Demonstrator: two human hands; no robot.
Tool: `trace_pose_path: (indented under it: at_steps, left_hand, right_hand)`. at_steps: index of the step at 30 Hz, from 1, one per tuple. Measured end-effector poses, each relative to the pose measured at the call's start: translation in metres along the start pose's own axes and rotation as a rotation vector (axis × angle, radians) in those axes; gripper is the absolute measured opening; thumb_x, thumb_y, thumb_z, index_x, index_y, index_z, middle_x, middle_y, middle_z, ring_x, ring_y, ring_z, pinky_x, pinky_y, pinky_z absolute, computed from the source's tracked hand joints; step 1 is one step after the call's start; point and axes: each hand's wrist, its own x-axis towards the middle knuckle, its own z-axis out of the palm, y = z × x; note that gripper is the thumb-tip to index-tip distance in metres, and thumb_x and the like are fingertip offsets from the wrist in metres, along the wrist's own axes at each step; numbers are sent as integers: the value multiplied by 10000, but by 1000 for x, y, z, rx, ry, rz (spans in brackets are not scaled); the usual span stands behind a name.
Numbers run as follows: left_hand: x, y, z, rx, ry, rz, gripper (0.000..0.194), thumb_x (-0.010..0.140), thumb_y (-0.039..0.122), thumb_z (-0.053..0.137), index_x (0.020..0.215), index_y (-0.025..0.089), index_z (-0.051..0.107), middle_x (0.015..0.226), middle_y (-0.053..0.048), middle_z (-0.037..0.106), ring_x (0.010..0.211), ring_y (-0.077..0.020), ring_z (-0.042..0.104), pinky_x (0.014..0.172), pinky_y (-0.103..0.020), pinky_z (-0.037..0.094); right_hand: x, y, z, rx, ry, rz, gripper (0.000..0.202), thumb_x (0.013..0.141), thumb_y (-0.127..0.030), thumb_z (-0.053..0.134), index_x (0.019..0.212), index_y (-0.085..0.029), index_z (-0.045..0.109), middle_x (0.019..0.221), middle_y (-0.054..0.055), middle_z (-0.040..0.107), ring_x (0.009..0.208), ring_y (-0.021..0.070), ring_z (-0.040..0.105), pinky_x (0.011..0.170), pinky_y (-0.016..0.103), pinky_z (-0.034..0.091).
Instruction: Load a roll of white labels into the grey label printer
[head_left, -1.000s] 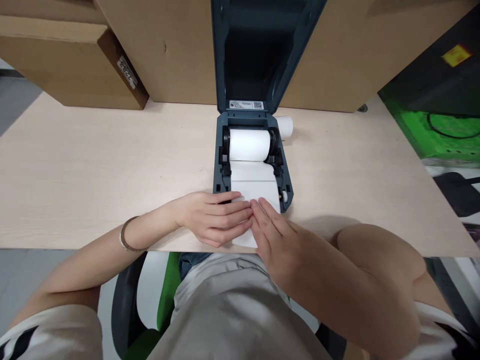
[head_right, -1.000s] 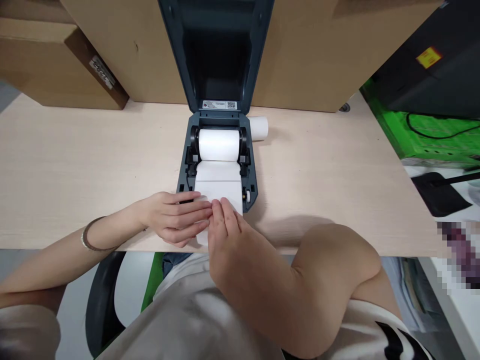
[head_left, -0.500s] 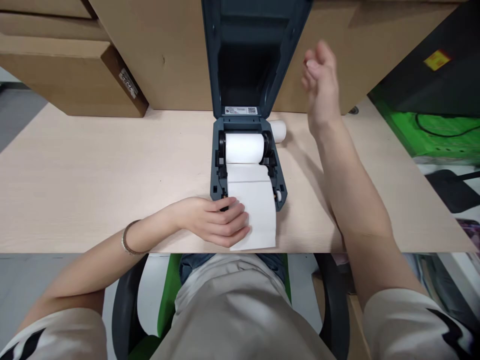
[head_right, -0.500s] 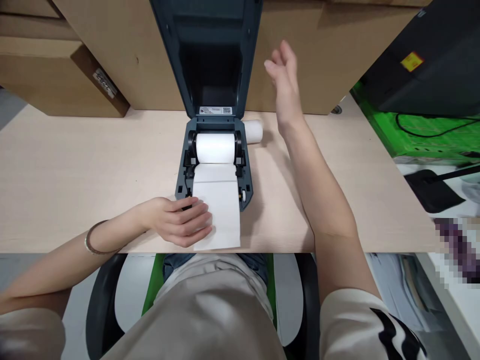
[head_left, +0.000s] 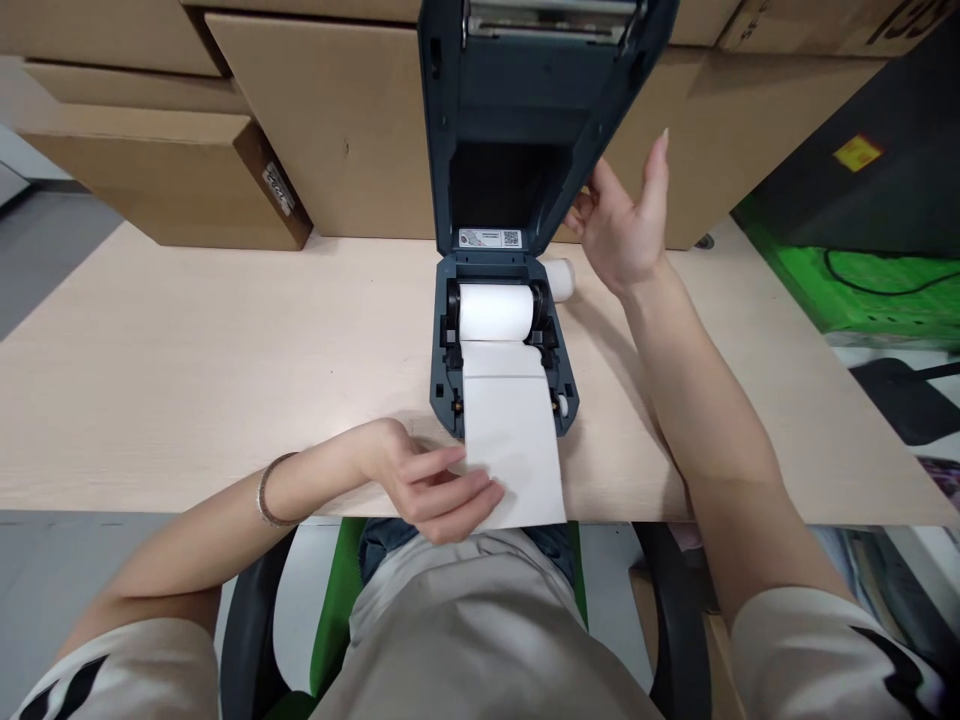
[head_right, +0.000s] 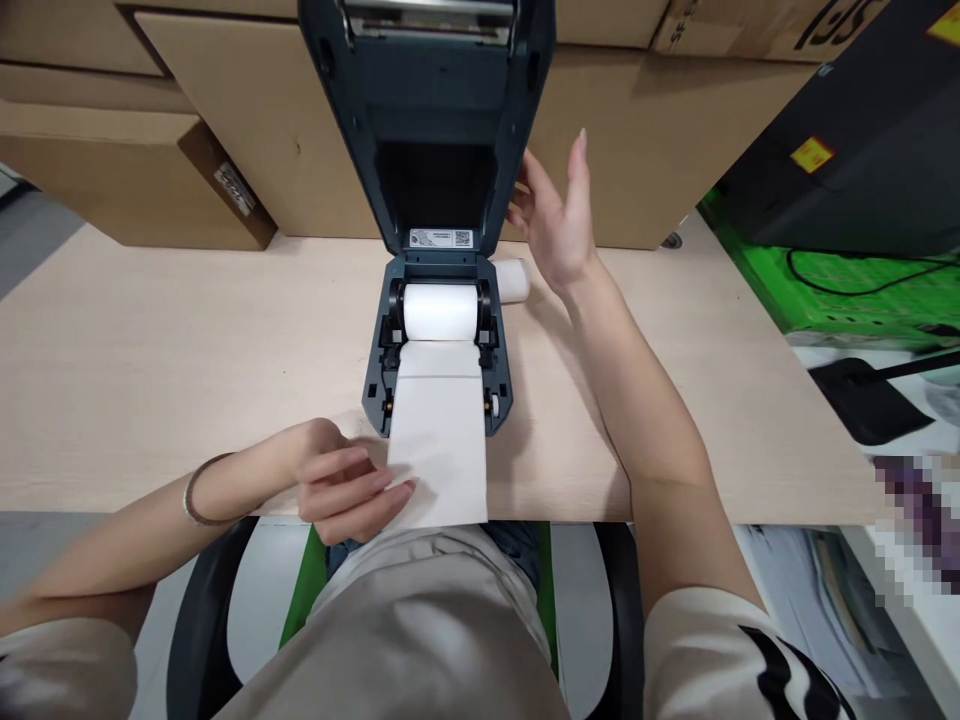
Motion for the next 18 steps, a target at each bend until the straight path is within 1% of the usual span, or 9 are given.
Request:
trace_pose_path:
  at_steps: [3, 5, 7, 9, 10, 12, 13, 15, 18]
  left_hand:
    - [1, -1, 0, -183, 24, -69, 291, 766, 105, 791, 744, 347, 632, 1017, 143, 739, 1084, -103, 648, 940, -143, 643]
    - [4, -4, -4, -243, 44, -86, 332, 757, 23, 774, 731, 325, 639, 1062, 145, 742, 1086, -96, 661, 975, -132, 633]
    - [9, -8, -8, -273, 29, -112, 348, 764, -11, 759, 752, 328, 679, 1079, 125, 746, 1014, -105, 687, 955, -150, 650]
    - [12, -11, -10, -335, -99, -224, 356, 792, 34, 758, 839, 386, 732, 979, 106, 744, 821, -112, 698, 829, -195, 698]
    - [12, -12, -10, -378, -206, -328, 332, 815, 94, 761, 880, 420, 749, 892, 91, 728, 708, -117, 678, 736, -223, 712]
    - [9, -11, -10, -459, -429, -549, 218, 854, 248, 758, 914, 457, 769, 733, 60, 664, 549, -126, 609, 577, -265, 699]
    - [6, -9, -10, -483, -495, -629, 162, 864, 305, 753, 907, 460, 775, 681, 50, 631, 510, -128, 583, 539, -274, 689]
    - [-4, -4, -12, -485, -505, -673, 125, 871, 350, 749, 908, 467, 776, 644, 49, 606, 501, -133, 572, 554, -286, 697]
    - [-19, 6, -17, -367, -429, -690, 194, 878, 372, 743, 1002, 520, 751, 702, 64, 652, 605, -163, 636, 753, -360, 739]
  right_hand:
    - [1, -7, -8, 131, -32, 53, 808, 1050, -681, 60, 1713, -274, -158, 1642, 84, 514, 1359, 272, 619, 994, 406, 537]
    - [3, -14, -11, 134, -38, 42, 786, 1067, -642, 152, 1697, -319, -190, 1617, 58, 549, 1408, 284, 584, 1033, 460, 531]
    - [4, -22, -11, 138, -2, 70, 742, 1082, -571, 192, 1710, -343, -129, 1661, 43, 500, 1494, 281, 508, 1073, 510, 520]
    - [4, -32, -10, 167, 43, 125, 666, 1095, -474, 115, 1735, -300, 51, 1738, 59, 377, 1577, 243, 410, 1125, 508, 502]
    - [3, -37, -9, 196, 55, 154, 660, 1094, -416, 49, 1726, -258, 155, 1762, 74, 323, 1606, 216, 365, 1158, 490, 486]
    - [2, -48, -8, 266, 53, 205, 709, 1073, -296, -52, 1672, -191, 311, 1776, 96, 279, 1634, 159, 302, 1222, 450, 440]
    - [2, -53, -9, 292, 48, 221, 724, 1061, -252, -67, 1646, -179, 352, 1773, 98, 284, 1639, 133, 281, 1248, 434, 416]
    - [1, -61, -10, 310, 40, 231, 709, 1050, -215, -34, 1615, -180, 394, 1767, 92, 297, 1643, 100, 256, 1284, 406, 374]
    - [2, -64, -16, 275, 0, 203, 685, 1040, -187, 26, 1622, -171, 388, 1755, 93, 332, 1634, 107, 285, 1274, 382, 386]
